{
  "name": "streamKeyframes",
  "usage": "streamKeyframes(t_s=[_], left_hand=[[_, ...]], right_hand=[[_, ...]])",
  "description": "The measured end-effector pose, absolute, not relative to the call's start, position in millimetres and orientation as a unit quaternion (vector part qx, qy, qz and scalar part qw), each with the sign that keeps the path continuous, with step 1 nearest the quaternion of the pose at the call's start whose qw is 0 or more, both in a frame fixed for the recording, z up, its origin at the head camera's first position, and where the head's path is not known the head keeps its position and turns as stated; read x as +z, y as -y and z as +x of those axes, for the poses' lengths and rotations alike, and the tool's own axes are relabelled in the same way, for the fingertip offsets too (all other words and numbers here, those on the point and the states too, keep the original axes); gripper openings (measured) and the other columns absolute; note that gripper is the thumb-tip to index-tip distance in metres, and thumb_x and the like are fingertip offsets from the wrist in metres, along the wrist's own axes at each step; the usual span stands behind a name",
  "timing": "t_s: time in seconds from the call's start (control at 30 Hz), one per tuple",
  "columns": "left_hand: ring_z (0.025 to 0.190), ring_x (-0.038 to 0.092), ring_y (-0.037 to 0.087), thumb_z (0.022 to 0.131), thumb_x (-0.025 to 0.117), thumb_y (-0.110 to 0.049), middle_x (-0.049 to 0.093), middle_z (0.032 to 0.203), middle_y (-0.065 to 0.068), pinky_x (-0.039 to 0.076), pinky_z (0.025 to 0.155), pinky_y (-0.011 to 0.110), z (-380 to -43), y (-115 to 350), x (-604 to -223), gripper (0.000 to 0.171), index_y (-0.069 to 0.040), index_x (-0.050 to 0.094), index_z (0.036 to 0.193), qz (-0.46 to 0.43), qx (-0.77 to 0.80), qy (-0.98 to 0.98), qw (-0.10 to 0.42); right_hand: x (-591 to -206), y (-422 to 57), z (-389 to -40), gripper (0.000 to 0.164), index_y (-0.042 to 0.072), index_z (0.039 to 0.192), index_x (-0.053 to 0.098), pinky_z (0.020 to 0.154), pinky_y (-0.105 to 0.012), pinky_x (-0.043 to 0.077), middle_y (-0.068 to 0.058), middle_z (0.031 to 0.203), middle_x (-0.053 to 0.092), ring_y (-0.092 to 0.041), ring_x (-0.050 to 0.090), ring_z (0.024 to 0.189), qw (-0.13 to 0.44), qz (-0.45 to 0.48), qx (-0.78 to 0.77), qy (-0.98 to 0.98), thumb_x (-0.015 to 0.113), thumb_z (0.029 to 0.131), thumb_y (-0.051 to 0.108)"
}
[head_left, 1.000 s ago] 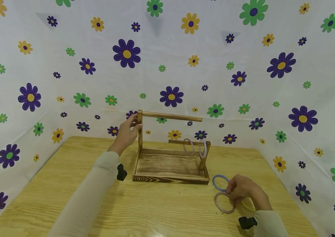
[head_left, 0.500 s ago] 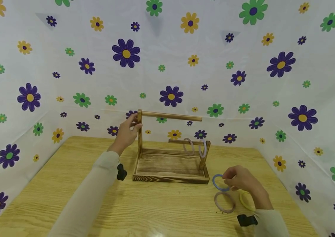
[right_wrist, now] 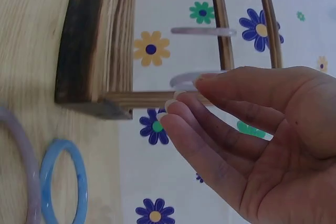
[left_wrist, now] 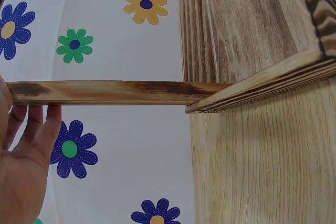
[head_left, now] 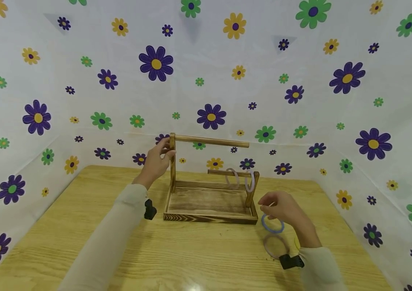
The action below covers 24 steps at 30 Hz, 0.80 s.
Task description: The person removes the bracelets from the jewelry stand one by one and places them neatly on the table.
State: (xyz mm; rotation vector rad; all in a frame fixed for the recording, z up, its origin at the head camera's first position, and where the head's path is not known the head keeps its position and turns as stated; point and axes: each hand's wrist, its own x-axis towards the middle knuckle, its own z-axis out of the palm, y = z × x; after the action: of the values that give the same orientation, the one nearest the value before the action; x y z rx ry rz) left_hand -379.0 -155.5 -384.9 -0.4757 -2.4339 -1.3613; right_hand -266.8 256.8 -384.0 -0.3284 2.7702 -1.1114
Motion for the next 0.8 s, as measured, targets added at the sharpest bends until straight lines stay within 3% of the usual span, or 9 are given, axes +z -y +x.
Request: streamKeyframes(t_s=[0.13,0.27,0.47,0.67,0.8], left_hand=[[0.139,0.053,0.044,0.110,0.050,-0.023,0.053,0.141,0.022,0.053,0.108,0.056,-379,155,-385,0.055,-0.008,0.033,0.161,-0.166,-0.474,0.851,0.151],[0.140,0.052,0.044,0.111,0.050,-0.024,0.052,0.143,0.022,0.052,0.108,0.057,-378,155,-384,0.056,-0.008,0.032,0.161,-0.162,-0.475,0.852,0.149],[0.141,0.052,0.043,0.110,0.051,-0.024,0.053,0.141,0.021,0.052,0.109,0.056,-379,156,-386,0.056,-0.008,0.033,0.161,-0.161,-0.476,0.852,0.148],[0.140,0.052,0.043,0.110,0.051,-0.024,0.054,0.140,0.021,0.052,0.108,0.056,-380,156,-386,0.055,-0.008,0.034,0.160,-0.165,-0.475,0.851,0.152],[0.139,0.053,0.044,0.110,0.051,-0.024,0.054,0.140,0.021,0.052,0.108,0.056,-380,155,-385,0.056,-0.008,0.033,0.161,-0.165,-0.476,0.851,0.152]], right_hand=[[-382,-248,-270,0.017,-0.001,0.110,0.074,0.071,-0.037,0.065,-0.016,0.104,0.073,-0.023,0.074,0.078,0.046,-0.110,-0.371,-0.921,0.067,0.098,0.009],[-380,-241,-273,0.018,-0.002,0.110,0.074,0.068,-0.030,0.064,-0.020,0.104,0.074,-0.032,0.075,0.086,0.023,-0.119,-0.392,-0.912,0.066,0.100,0.011],[-378,-232,-274,0.017,-0.002,0.109,0.075,0.074,-0.040,0.066,-0.021,0.105,0.075,-0.036,0.074,0.095,0.008,-0.138,-0.419,-0.897,0.065,0.100,0.009],[-377,-228,-275,0.016,-0.003,0.109,0.074,0.071,-0.033,0.066,-0.018,0.100,0.076,-0.030,0.074,0.091,-0.007,-0.146,-0.418,-0.896,0.065,0.100,0.007],[-374,-224,-274,0.016,-0.003,0.108,0.075,0.072,-0.036,0.066,-0.018,0.101,0.077,-0.034,0.074,0.093,-0.020,-0.138,-0.422,-0.896,0.066,0.100,0.008]])
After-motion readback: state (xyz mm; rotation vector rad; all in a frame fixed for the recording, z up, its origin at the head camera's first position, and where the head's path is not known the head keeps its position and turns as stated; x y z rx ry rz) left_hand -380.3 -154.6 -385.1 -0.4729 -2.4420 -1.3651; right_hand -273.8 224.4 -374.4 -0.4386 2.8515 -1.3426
